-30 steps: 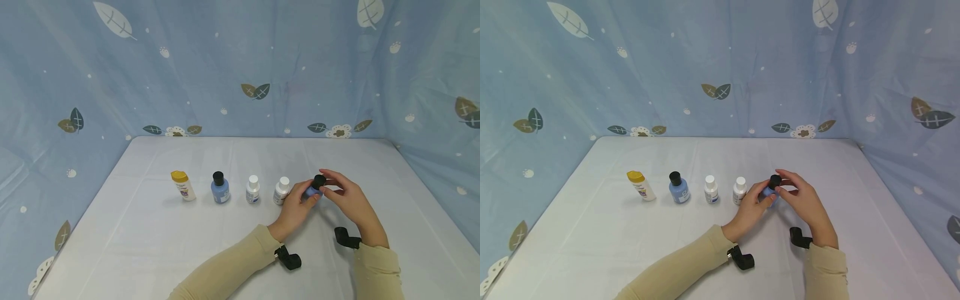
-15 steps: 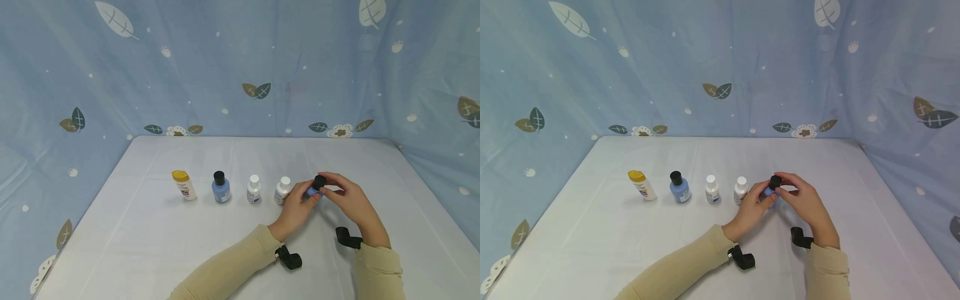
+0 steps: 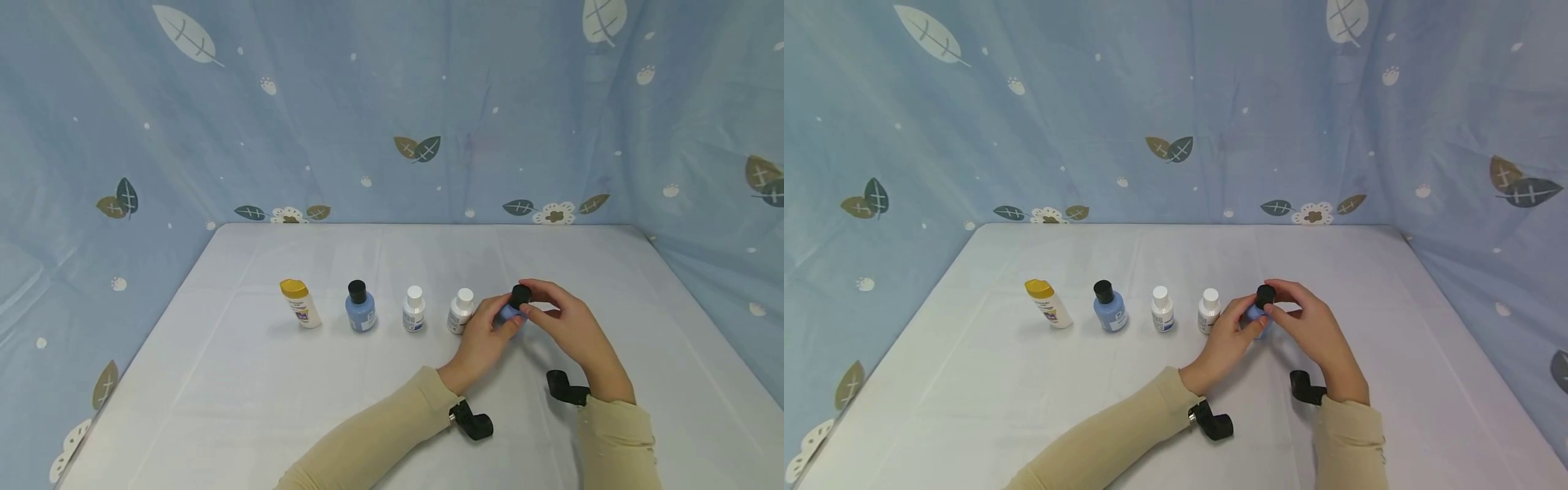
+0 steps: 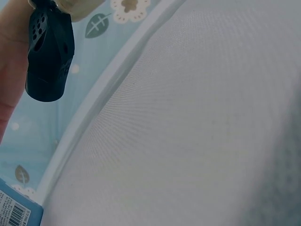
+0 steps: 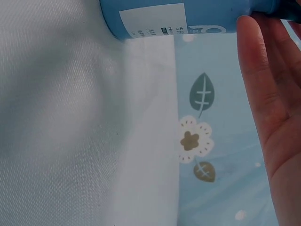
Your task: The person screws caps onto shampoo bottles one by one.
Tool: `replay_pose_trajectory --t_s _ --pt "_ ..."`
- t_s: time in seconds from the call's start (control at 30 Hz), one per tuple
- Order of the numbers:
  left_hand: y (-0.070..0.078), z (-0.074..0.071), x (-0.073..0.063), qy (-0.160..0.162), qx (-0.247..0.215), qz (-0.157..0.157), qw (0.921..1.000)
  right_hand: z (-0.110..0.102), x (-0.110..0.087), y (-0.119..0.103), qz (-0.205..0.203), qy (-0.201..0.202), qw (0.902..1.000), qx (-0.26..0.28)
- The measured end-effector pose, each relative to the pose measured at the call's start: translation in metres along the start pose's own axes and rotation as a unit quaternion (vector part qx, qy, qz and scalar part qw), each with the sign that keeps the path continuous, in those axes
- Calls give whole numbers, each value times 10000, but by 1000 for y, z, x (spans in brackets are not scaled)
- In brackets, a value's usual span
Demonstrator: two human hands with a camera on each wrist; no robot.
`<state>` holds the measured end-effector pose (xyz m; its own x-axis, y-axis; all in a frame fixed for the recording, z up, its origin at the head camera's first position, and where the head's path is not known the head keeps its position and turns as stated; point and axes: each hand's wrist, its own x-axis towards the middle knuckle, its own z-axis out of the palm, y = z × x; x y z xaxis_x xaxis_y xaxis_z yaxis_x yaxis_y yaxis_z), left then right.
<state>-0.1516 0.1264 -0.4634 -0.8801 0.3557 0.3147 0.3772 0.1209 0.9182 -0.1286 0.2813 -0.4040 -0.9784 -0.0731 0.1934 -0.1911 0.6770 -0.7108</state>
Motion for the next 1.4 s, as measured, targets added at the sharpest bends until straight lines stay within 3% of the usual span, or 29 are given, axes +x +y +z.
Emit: replay_pose_trajectory --t_s 0.63,0.87,1.4 --pt "-2 0 0 -72 -37 45 10000 2 0 1 77 43 10000 -22" --pt "-4 0 1 -65 -34 193 9998 1 1 -2 55 66 10000 -10" --pt "0 -1 0 -47 97 121 9999 2 1 -1 75 94 9999 -114"
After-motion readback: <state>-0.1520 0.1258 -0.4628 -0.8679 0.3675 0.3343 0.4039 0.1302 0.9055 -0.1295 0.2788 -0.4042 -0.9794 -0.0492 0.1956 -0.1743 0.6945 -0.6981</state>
